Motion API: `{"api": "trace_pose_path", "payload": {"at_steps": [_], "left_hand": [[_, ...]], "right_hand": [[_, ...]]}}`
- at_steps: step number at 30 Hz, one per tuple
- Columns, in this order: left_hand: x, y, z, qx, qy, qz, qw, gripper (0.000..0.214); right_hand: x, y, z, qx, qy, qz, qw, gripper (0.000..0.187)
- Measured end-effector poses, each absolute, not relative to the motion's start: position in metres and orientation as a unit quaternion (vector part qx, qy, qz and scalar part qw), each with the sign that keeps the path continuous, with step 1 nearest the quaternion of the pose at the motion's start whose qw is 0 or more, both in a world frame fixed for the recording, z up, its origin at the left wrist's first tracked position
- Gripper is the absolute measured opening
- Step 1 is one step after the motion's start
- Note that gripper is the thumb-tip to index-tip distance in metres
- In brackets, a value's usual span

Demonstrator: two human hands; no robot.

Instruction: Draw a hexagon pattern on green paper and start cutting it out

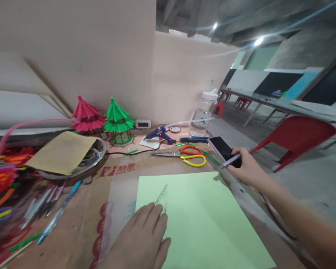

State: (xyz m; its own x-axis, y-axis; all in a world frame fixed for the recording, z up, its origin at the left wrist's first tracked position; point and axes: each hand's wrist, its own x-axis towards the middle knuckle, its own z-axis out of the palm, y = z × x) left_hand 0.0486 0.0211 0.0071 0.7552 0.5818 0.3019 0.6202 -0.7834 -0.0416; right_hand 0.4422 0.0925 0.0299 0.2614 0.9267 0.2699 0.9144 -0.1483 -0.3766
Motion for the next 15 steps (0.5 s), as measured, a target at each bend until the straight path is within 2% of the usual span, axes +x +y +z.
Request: {"api": "trace_pose_path", "payload": {"at_steps": [9, 15], "left_hand": [[0.054, 0.017, 0.001, -0.927, -0.342, -0.139, 0.064, 0.026], [0.045, 0.023, -0.008, -0.932, -0.317, -0.160, 0.074, 0.027]], "right_hand": [[0.362, 0.115, 0.026, -0.694, -0.680, 0.055, 0.230, 0.034], [0.360, 0.105, 0.033, -0.660, -0.700, 0.114, 0.248, 0.040]]}}
